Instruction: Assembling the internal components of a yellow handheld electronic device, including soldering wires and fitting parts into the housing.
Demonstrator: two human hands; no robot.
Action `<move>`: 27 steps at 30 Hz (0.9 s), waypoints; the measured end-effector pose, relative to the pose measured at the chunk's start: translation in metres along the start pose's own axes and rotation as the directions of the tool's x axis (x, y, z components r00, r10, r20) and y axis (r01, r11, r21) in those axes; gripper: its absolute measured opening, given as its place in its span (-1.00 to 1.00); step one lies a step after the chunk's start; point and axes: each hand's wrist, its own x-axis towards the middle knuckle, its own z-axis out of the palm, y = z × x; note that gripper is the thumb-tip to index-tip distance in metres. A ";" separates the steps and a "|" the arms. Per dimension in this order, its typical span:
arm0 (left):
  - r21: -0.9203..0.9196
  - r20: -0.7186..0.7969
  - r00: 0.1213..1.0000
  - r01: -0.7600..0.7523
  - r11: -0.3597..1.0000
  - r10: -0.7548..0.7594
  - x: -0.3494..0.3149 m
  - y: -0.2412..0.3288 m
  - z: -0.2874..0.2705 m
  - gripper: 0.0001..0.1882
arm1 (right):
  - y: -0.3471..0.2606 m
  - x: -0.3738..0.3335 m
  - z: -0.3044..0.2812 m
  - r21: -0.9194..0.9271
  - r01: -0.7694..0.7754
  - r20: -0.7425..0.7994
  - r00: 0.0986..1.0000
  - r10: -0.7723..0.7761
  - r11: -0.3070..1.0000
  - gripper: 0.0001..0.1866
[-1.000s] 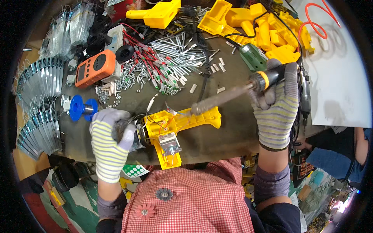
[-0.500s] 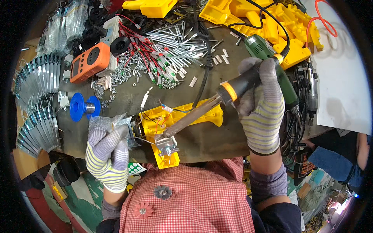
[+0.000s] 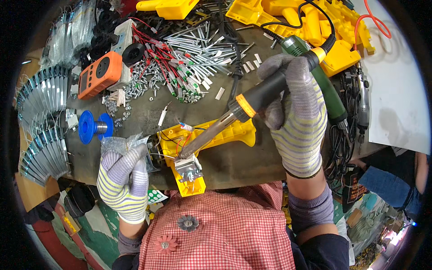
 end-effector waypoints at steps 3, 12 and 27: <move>0.035 0.032 0.999 0.000 0.999 -0.001 -0.001 -0.001 -0.001 -0.73 | 0.003 0.002 0.000 0.000 0.005 0.027 1.000 -0.005 1.000 -0.46; 0.050 0.048 0.999 -0.015 0.999 0.012 0.001 -0.002 0.001 -0.74 | 0.001 0.006 0.009 -0.030 0.057 -0.006 0.998 -0.057 0.998 -0.47; 0.061 -0.019 0.999 -0.047 0.997 0.048 -0.004 -0.008 0.008 -0.64 | 0.007 0.016 -0.007 0.055 0.071 0.167 0.983 -0.079 0.996 -0.51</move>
